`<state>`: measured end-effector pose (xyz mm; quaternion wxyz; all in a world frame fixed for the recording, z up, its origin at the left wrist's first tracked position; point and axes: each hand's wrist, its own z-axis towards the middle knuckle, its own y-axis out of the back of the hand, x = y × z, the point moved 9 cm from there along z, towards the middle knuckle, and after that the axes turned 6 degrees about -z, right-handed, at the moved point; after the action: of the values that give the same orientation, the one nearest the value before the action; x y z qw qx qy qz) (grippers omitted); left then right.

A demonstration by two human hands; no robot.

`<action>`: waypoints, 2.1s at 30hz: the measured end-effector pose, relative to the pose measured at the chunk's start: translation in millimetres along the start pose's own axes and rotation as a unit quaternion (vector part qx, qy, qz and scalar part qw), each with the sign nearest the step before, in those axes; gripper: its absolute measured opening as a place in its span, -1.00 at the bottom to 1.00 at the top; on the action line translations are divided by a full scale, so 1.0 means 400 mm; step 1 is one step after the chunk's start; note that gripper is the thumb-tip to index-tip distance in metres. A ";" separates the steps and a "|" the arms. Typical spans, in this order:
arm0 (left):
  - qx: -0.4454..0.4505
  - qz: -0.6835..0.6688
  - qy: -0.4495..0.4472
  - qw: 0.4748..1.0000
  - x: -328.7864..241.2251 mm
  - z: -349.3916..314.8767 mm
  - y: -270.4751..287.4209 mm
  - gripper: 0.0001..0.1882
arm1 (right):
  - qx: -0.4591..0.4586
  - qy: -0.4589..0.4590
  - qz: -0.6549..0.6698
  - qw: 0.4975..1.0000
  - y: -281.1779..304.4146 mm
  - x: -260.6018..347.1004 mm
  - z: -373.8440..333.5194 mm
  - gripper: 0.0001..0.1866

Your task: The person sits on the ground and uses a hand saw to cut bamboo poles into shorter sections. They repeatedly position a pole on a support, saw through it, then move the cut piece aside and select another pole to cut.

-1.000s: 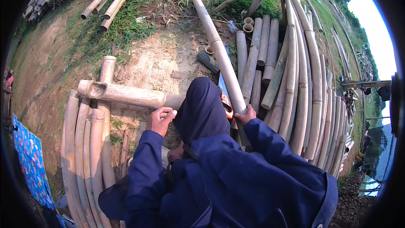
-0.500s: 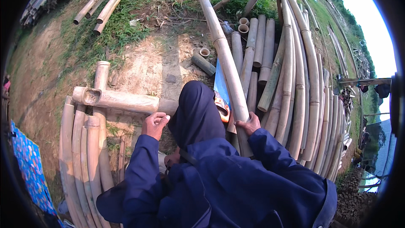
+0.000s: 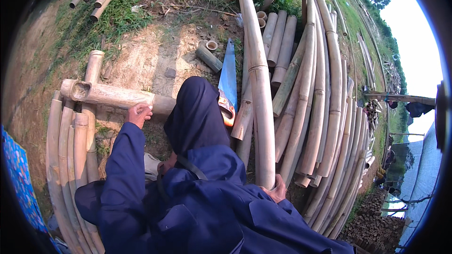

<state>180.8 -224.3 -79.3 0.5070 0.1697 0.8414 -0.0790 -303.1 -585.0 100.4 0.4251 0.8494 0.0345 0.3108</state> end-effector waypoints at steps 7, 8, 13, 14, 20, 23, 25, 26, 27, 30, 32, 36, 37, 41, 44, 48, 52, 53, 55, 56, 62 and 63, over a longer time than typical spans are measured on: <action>-0.140 0.029 -0.018 0.990 0.213 0.040 0.258 -0.66 | -0.059 0.003 0.004 0.998 0.021 -0.127 -0.050 -0.29; -0.158 0.036 -0.017 0.987 0.228 0.035 0.292 -0.66 | -0.056 -0.009 0.025 0.998 0.019 -0.148 -0.062 -0.31; -0.197 0.148 0.047 0.968 0.305 -0.033 0.344 -0.68 | -0.081 -0.037 0.080 0.993 0.020 -0.185 -0.093 -0.33; -0.193 0.193 0.043 0.961 0.309 -0.045 0.354 -0.68 | -0.068 -0.055 0.095 0.992 0.024 -0.156 -0.085 -0.33; -0.195 0.290 0.007 0.937 0.263 -0.082 0.316 -0.65 | -0.115 -0.038 0.108 0.987 0.095 -0.048 0.150 -0.37; -0.166 0.280 0.015 0.945 0.201 -0.086 0.246 -0.62 | -0.153 -0.069 0.021 0.986 0.131 -0.021 0.338 -0.27; -0.157 0.284 0.029 0.946 0.148 -0.114 0.213 -0.59 | -0.154 -0.072 0.010 0.985 0.133 0.077 0.438 -0.23; -0.154 0.270 0.014 0.951 0.139 -0.118 0.208 -0.58 | -0.162 -0.082 -0.019 0.983 0.139 0.095 0.495 -0.20; -0.151 0.271 0.009 0.951 0.132 -0.125 0.200 -0.57 | -0.160 -0.086 -0.028 0.983 0.143 0.127 0.545 -0.17; -0.138 0.266 0.013 0.954 0.111 -0.144 0.186 -0.52 | -0.171 -0.109 -0.046 0.978 0.151 0.192 0.663 -0.17; -0.114 0.283 0.020 0.952 0.119 -0.124 0.168 -0.52 | -0.178 -0.122 -0.027 0.976 0.167 0.191 0.713 -0.20; -0.157 0.231 0.009 0.960 0.067 -0.172 0.204 -0.52 | -0.182 -0.024 -0.214 0.959 0.052 0.244 0.774 0.12; -0.157 0.226 0.002 0.962 0.064 -0.177 0.193 -0.51 | -0.133 -0.009 -0.254 0.958 0.020 0.244 0.772 0.16; -0.125 0.204 -0.063 0.969 0.003 -0.202 0.081 -0.50 | -0.126 -0.058 -0.240 0.961 -0.030 0.211 0.794 0.18; -0.099 0.245 -0.229 0.937 -0.116 -0.251 -0.104 -0.27 | -0.172 -0.016 -0.280 0.944 -0.008 0.305 0.734 0.14; 0.077 0.325 -0.390 0.858 -0.244 -0.370 -0.411 -0.17 | -0.128 0.204 -0.124 0.962 -0.088 0.484 0.712 0.05; 0.095 0.441 -0.325 0.831 -0.093 -0.351 -0.427 -0.19 | 0.019 0.484 -0.063 0.872 -0.269 0.722 0.391 -0.09; 0.042 0.482 -0.310 0.818 -0.047 -0.321 -0.390 -0.16 | 0.093 0.536 -0.095 0.833 -0.313 0.747 0.313 -0.14; -0.035 0.438 -0.233 0.868 0.013 -0.258 -0.261 -0.18 | 0.111 0.641 -0.256 0.715 -0.397 0.725 0.240 -0.23; -0.076 0.405 -0.231 0.881 0.039 -0.238 -0.190 -0.19 | 0.125 0.682 -0.332 0.640 -0.440 0.689 0.206 -0.27; -0.220 0.350 -0.162 0.896 -0.026 -0.205 0.110 -0.30 | 0.083 0.561 -0.249 0.785 -0.423 0.810 0.491 -0.21; -0.232 0.349 -0.153 0.895 -0.038 -0.192 0.138 -0.30 | 0.105 0.511 -0.261 0.813 -0.438 0.816 0.545 -0.20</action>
<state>144.1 -152.7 -27.6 0.6491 0.3163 0.6345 0.2756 116.9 -521.2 35.7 0.3201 0.5670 0.4993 0.5717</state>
